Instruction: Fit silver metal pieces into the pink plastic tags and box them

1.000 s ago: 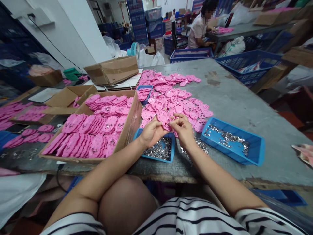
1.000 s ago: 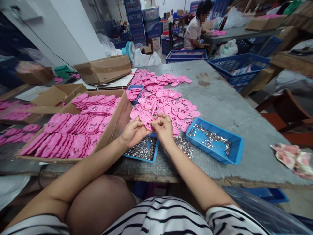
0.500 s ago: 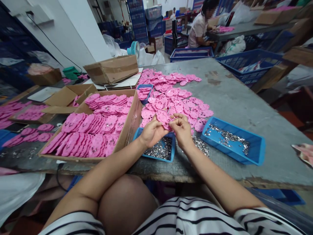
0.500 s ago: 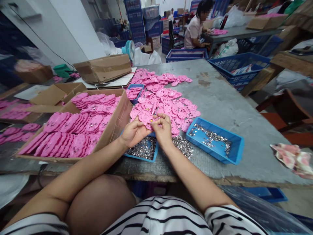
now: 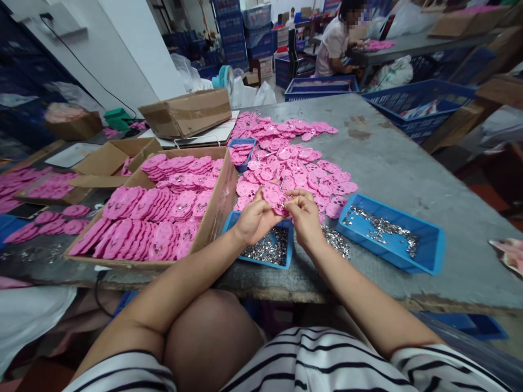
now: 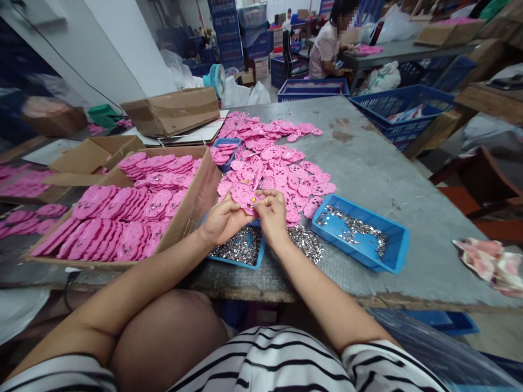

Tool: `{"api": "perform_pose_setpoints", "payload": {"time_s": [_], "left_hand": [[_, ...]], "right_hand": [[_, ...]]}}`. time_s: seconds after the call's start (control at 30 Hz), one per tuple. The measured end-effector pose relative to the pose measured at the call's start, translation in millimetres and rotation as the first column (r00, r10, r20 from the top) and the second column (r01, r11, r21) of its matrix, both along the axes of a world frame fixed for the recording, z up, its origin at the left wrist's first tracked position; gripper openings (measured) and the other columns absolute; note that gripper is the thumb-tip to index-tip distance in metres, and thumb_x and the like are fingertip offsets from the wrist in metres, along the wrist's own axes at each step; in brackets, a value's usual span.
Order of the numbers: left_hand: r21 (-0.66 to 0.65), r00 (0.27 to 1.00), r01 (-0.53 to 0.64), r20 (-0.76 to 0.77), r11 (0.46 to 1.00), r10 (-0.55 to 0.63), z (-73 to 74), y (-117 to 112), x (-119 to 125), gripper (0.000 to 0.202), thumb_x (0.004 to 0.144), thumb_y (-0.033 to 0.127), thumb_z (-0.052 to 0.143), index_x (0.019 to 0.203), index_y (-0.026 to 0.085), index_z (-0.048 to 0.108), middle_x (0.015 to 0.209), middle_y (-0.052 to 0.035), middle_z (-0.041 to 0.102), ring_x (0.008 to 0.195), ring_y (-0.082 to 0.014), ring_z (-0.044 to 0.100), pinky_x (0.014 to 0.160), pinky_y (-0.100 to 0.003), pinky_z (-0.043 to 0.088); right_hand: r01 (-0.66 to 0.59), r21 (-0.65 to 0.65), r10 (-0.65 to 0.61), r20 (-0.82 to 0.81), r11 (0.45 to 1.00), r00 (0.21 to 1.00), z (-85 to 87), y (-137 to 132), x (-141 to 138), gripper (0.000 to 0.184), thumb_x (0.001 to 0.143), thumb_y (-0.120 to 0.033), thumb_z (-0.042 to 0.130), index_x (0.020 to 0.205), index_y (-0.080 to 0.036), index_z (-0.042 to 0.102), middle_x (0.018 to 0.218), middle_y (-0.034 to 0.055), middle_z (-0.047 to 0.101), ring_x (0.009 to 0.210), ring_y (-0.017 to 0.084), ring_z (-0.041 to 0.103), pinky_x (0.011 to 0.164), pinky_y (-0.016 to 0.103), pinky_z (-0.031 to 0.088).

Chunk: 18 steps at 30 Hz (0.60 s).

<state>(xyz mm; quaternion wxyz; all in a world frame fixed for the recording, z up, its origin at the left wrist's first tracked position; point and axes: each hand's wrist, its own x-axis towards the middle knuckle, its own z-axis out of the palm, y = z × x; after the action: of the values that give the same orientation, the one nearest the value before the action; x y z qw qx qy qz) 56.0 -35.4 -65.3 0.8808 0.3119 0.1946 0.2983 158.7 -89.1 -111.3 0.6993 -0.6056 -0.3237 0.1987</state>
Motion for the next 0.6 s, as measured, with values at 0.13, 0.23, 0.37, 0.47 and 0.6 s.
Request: {"api": "perform_pose_setpoints", "payload": {"time_s": [0.13, 0.23, 0.37, 0.47, 0.6], "left_hand": [[-0.013, 1.0, -0.004, 0.0, 1.0, 0.004, 0.4, -0.1, -0.1, 0.069, 0.066, -0.002, 0.045, 0.128, 0.028, 0.045, 0.123, -0.0039, 0.063, 0.113, -0.0211, 0.062, 0.105, -0.049, 0.044], [-0.008, 1.0, 0.005, -0.003, 1.0, -0.005, -0.6, 0.1, -0.5, 0.066, 0.068, -0.001, 0.045, 0.128, 0.027, 0.044, 0.123, -0.0046, 0.063, 0.112, -0.0215, 0.062, 0.104, -0.05, 0.043], [0.001, 1.0, -0.003, -0.005, 1.0, 0.003, -1.7, 0.3, -0.3, 0.064, 0.068, -0.001, 0.045, 0.126, 0.027, 0.043, 0.122, -0.0044, 0.064, 0.113, -0.0214, 0.062, 0.104, -0.05, 0.044], [0.005, 1.0, -0.004, 0.004, 1.0, 0.004, -2.5, 0.5, 0.0, 0.065, 0.067, -0.001, 0.044, 0.125, 0.028, 0.043, 0.121, -0.0032, 0.065, 0.115, -0.0213, 0.062, 0.104, -0.05, 0.044], [0.007, 1.0, 0.006, 0.002, 1.0, -0.006, -2.9, 0.8, 0.1, 0.064, 0.066, -0.001, 0.045, 0.123, 0.027, 0.045, 0.123, -0.0037, 0.065, 0.117, -0.0224, 0.061, 0.103, -0.05, 0.045]], "right_hand": [[0.015, 0.018, -0.015, 0.017, 1.0, 1.0, -2.7, 0.4, -2.2, 0.019, 0.068, -0.025, 0.062, 0.053, -0.021, 0.051, 0.1, 0.0045, 0.058, 0.104, 0.023, 0.053, 0.101, 0.044, 0.039], [0.012, 0.007, -0.012, -0.004, 1.0, 1.0, -3.4, 0.7, -3.3, 0.02, 0.068, -0.025, 0.062, 0.052, -0.021, 0.051, 0.102, 0.0052, 0.057, 0.106, 0.023, 0.053, 0.1, 0.043, 0.04], [0.011, -0.015, -0.011, 0.025, 1.0, 1.0, -2.3, 0.1, -4.2, 0.019, 0.069, -0.025, 0.061, 0.054, -0.022, 0.05, 0.104, 0.0061, 0.058, 0.108, 0.024, 0.053, 0.101, 0.044, 0.039], [0.025, -0.031, -0.022, 0.114, 0.999, 0.993, -1.3, -1.5, -4.7, 0.018, 0.071, -0.025, 0.06, 0.056, -0.023, 0.049, 0.103, 0.0059, 0.061, 0.109, 0.025, 0.051, 0.103, 0.045, 0.037], [0.03, -0.06, -0.02, 0.156, 0.998, 0.988, -2.9, -2.8, -5.1, 0.016, 0.072, -0.027, 0.061, 0.061, -0.024, 0.05, 0.107, 0.006, 0.062, 0.114, 0.025, 0.05, 0.104, 0.044, 0.036]]}}
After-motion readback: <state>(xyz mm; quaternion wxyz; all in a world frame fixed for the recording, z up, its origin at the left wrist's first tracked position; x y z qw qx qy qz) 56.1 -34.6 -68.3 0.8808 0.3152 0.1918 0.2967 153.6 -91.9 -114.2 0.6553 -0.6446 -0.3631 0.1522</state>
